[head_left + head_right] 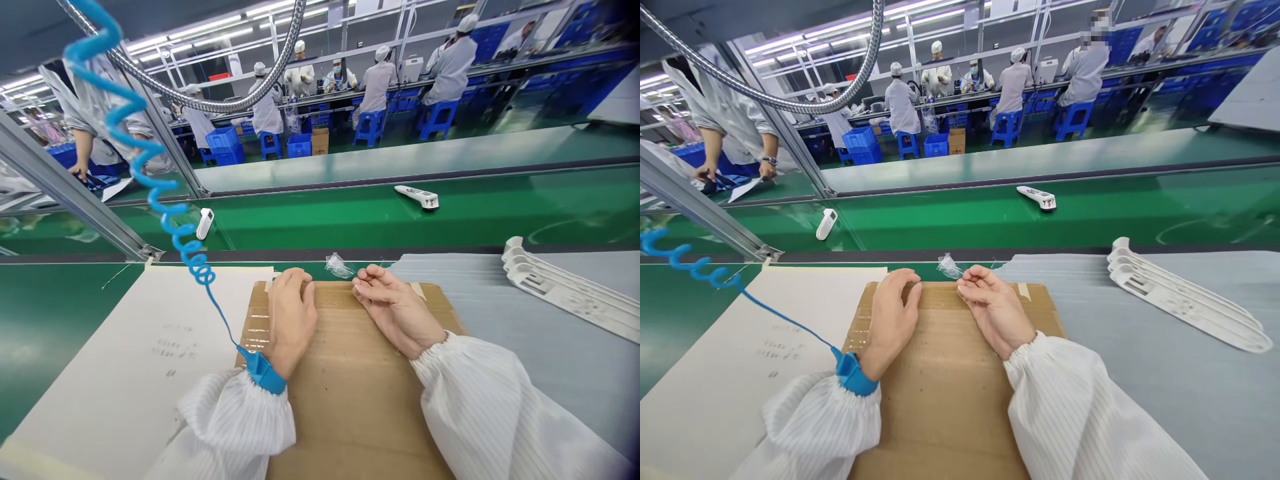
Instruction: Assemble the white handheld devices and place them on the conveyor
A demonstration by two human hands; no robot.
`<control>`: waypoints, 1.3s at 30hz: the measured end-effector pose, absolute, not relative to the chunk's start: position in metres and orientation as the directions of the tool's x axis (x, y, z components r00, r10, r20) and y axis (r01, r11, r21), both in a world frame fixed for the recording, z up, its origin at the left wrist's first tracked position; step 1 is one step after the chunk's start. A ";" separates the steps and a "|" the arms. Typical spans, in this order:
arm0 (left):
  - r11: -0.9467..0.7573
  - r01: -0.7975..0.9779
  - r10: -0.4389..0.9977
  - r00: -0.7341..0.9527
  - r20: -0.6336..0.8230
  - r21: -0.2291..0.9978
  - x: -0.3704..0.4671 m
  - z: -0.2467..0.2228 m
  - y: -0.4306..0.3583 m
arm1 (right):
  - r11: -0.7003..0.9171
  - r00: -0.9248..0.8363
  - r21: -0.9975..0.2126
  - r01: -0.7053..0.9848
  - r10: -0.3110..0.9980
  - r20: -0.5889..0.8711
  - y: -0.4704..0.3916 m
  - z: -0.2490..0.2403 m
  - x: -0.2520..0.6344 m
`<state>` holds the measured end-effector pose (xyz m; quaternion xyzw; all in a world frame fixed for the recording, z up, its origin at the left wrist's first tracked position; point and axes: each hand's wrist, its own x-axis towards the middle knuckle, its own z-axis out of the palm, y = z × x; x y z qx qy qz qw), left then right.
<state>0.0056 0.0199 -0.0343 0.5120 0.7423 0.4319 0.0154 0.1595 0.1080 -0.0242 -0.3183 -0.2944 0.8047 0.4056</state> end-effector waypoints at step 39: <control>0.113 0.747 0.769 -0.483 0.418 0.655 0.004 -0.036 0.020 | -0.473 -0.488 -0.755 -0.455 0.841 -0.234 0.109 -0.028 0.161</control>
